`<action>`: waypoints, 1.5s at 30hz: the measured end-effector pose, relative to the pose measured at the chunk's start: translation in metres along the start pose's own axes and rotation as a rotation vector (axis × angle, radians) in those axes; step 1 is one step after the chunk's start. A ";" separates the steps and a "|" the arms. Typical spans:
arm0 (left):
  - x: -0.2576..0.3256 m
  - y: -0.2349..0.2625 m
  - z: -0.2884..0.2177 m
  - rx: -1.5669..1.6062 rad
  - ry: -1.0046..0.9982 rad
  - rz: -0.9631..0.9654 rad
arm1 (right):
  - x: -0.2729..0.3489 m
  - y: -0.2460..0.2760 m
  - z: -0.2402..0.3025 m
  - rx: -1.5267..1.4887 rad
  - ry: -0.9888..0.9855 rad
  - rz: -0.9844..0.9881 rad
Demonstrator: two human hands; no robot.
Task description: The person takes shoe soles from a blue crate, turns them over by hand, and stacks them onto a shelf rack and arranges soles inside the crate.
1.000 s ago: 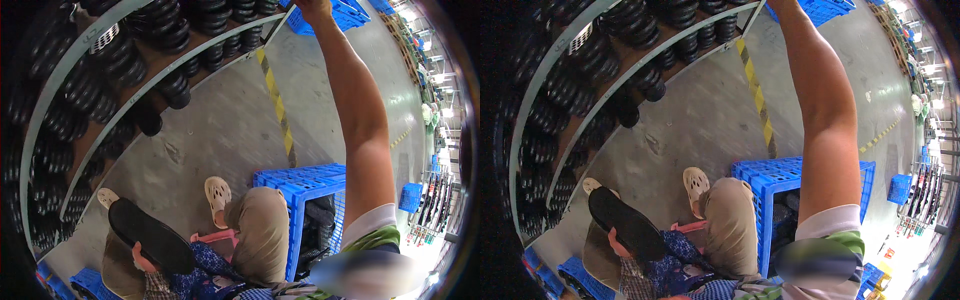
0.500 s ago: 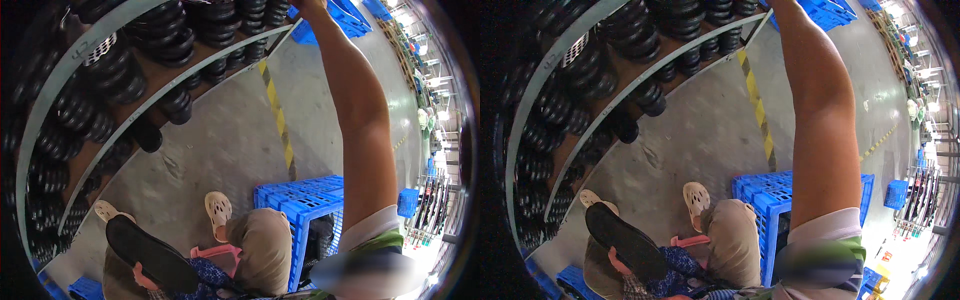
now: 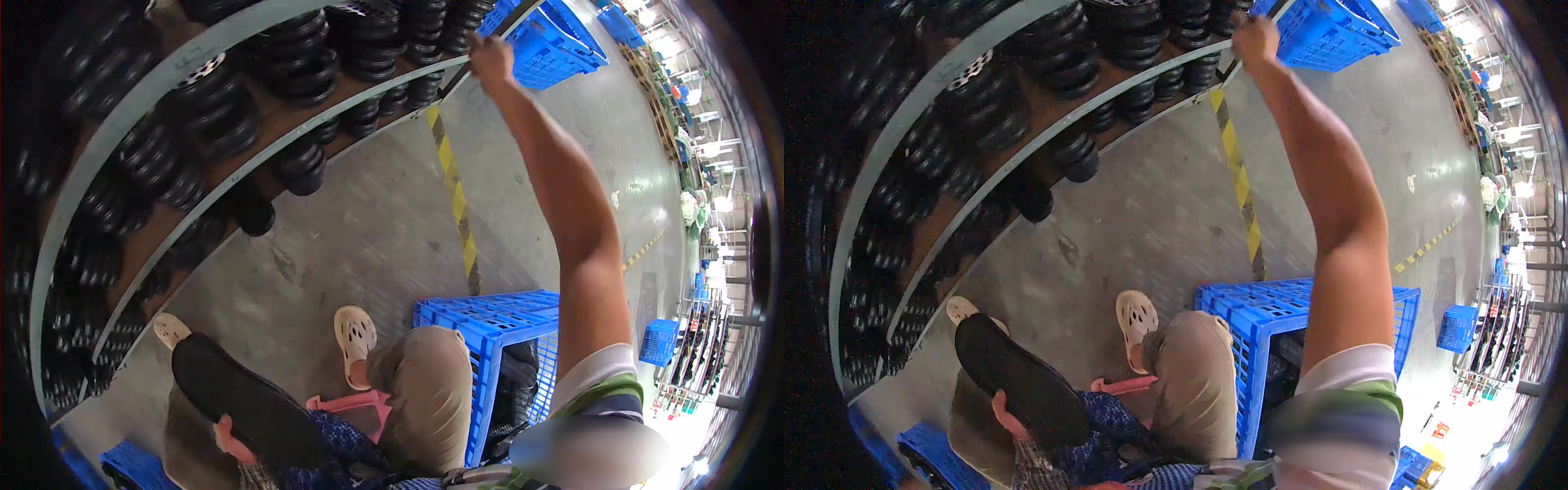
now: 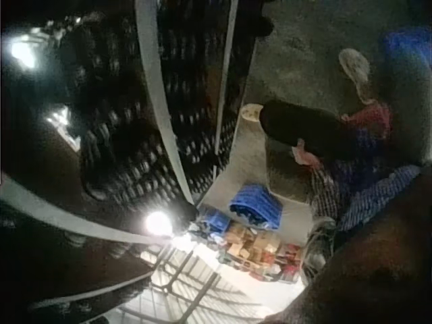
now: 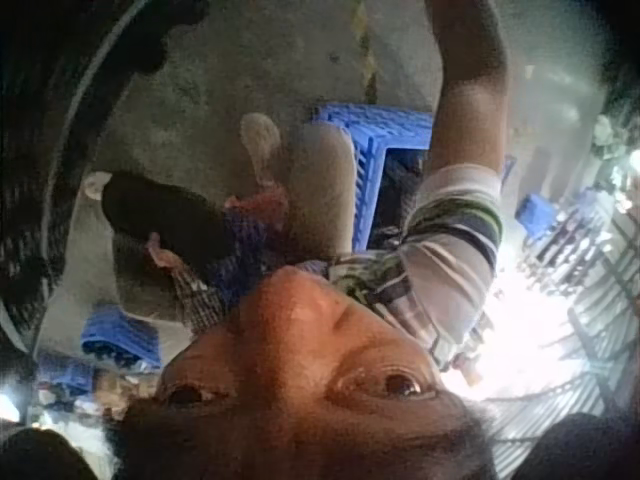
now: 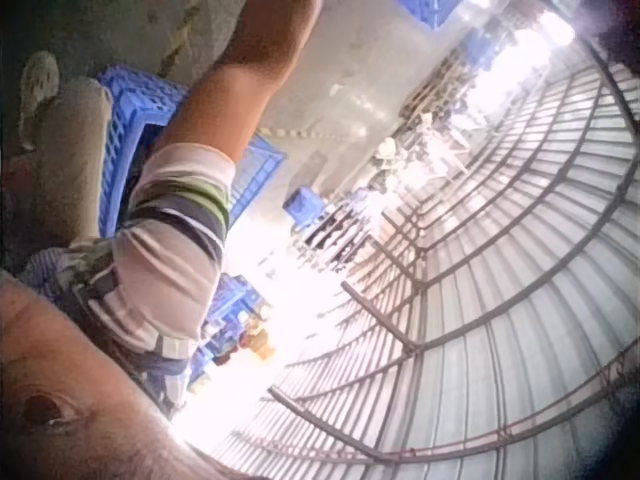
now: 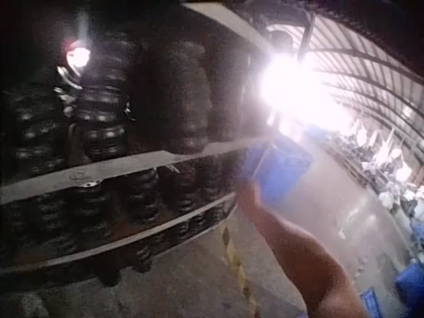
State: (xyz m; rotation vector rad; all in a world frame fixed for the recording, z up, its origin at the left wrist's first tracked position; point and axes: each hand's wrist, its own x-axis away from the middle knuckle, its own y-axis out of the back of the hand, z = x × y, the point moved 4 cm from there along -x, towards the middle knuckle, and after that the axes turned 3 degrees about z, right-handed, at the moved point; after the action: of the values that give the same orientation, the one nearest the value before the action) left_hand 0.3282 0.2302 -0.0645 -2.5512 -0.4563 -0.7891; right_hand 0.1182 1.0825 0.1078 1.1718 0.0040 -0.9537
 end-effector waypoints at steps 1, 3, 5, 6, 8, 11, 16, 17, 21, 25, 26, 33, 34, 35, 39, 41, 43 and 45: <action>0.004 0.011 -0.004 -0.027 0.036 0.125 | 0.048 -0.008 0.024 -0.342 -0.206 0.114; 0.043 -0.090 -0.019 0.114 0.187 0.280 | 0.120 0.006 0.060 -0.108 -0.028 0.338; 0.079 -0.134 -0.041 0.221 0.234 0.399 | 0.210 0.029 0.142 -0.382 0.085 0.611; 0.079 -0.132 -0.042 0.192 0.160 0.384 | 0.249 0.040 0.165 -0.408 0.100 0.742; 0.084 -0.145 -0.043 0.210 0.260 0.419 | 0.315 0.095 0.216 -0.541 0.159 0.961; 0.081 -0.159 -0.030 0.231 0.336 0.355 | 0.396 0.146 0.256 -0.682 0.094 1.178; 0.107 -0.175 -0.051 0.336 0.334 0.592 | 0.480 0.165 0.281 -0.855 -0.060 1.229; 0.106 -0.169 -0.052 0.347 0.329 0.596 | 0.495 0.168 0.279 -0.847 -0.049 1.230; 0.101 -0.151 -0.059 0.147 0.145 0.663 | 0.524 0.168 0.266 -0.885 -0.283 1.183; 0.114 -0.149 -0.070 0.043 0.228 0.751 | 0.483 0.171 0.282 -0.932 -0.114 0.879; 0.114 -0.144 -0.070 0.046 0.224 0.755 | 0.470 0.173 0.297 -0.929 -0.096 0.899; 0.134 -0.147 -0.054 -0.104 0.437 0.917 | 0.429 0.148 0.319 -0.631 0.181 0.895; 0.133 -0.148 -0.052 -0.011 0.492 0.904 | 0.431 0.148 0.308 -0.623 0.185 0.892; 0.131 -0.146 -0.053 -0.003 0.492 0.904 | 0.435 0.150 0.296 -0.693 0.018 0.958; 0.119 -0.127 -0.051 -0.016 0.241 0.786 | 0.458 0.177 0.240 -0.937 -0.531 0.771; 0.111 -0.124 -0.060 -0.002 -0.059 0.740 | 0.485 0.188 0.227 -1.099 -0.626 0.702; 0.101 -0.131 -0.060 0.224 0.263 0.729 | 0.515 0.195 0.219 -1.291 -0.753 0.638; 0.105 -0.135 -0.064 0.187 0.203 0.710 | 0.549 0.202 0.231 -1.328 -0.795 0.644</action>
State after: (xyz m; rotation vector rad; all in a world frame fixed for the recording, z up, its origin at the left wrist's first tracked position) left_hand 0.3241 0.3331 0.0857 -2.1861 0.4079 -0.6730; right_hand 0.4830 0.5705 0.1104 -0.4621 -0.3125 -0.5502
